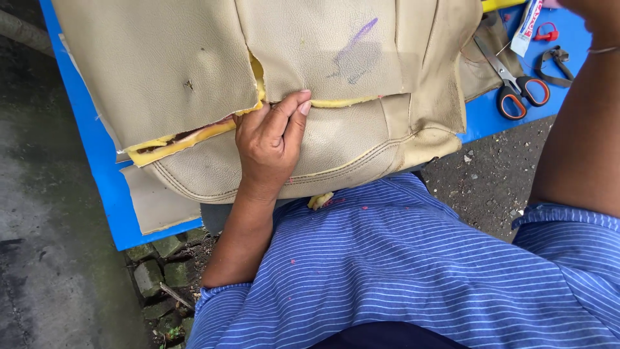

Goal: Repairing a tear in a leather seat cover by applying adhesive and hand-sewing the seam

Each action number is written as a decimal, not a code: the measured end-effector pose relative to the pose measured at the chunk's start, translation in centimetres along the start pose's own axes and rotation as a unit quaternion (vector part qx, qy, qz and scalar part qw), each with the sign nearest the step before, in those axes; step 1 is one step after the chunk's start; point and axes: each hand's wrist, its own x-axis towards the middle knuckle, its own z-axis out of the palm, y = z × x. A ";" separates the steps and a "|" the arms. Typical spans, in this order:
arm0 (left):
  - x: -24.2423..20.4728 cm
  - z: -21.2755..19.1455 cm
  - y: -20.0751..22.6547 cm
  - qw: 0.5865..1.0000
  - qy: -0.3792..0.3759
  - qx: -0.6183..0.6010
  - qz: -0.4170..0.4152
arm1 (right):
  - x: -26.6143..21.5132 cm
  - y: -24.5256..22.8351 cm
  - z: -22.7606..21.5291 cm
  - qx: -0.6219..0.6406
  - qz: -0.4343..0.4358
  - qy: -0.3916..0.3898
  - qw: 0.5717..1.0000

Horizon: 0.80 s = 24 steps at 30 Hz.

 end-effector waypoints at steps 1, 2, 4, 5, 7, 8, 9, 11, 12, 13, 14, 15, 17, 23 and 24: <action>0.0 0.0 0.0 1.000 0.004 0.000 0.001 | 2.3 -1.5 0.2 -0.002 -0.012 -0.012 1.000; 0.2 -0.2 -0.1 1.000 0.009 0.007 0.000 | 4.3 -2.7 0.9 -0.004 -0.023 -0.023 0.999; 0.0 0.1 -0.1 1.000 0.010 -0.003 0.000 | 7.3 -5.3 2.4 -0.008 -0.041 -0.046 0.998; 0.4 -0.3 0.0 1.000 0.009 0.002 0.000 | 7.4 -5.4 2.8 -0.004 -0.043 -0.045 0.998; 0.9 -0.9 0.4 1.000 -0.004 0.005 0.003 | 6.7 -5.7 3.5 -0.027 0.025 -0.027 0.999; 1.0 -1.4 0.6 1.000 -0.010 0.001 0.001 | 5.2 -3.6 4.0 -0.024 0.031 -0.029 0.999; 1.5 -2.1 0.6 1.000 -0.002 -0.004 -0.001 | 4.3 -1.5 4.1 -0.007 0.044 0.001 0.999; 2.3 -3.0 0.4 1.000 0.009 -0.006 -0.001 | 3.7 -0.8 3.9 0.010 0.052 0.034 0.998; 2.6 -3.1 0.3 1.000 0.011 -0.016 -0.010 | 3.9 -1.9 3.7 0.041 0.121 -0.001 0.992; 2.6 -3.0 0.5 0.999 0.006 -0.028 -0.022 | 3.2 -3.0 3.7 0.076 0.194 -0.040 0.977; 2.5 -2.7 0.6 0.999 0.003 -0.027 -0.021 | 3.5 -3.5 3.8 0.078 0.196 -0.040 0.977; 2.3 -2.3 0.6 0.999 -0.018 -0.026 -0.028 | 3.7 -4.0 3.7 0.094 0.159 -0.048 0.982; 1.7 -2.2 1.1 0.998 -0.041 -0.026 -0.032 | 3.4 -3.2 4.8 0.111 0.126 -0.055 0.984; 1.4 -8.0 6.6 0.961 -0.254 0.109 0.029 | 3.7 3.1 7.6 0.581 0.362 0.264 0.680; 1.6 -8.3 7.8 0.956 -0.256 0.120 0.082 | 3.3 4.5 7.7 0.552 0.362 0.261 0.704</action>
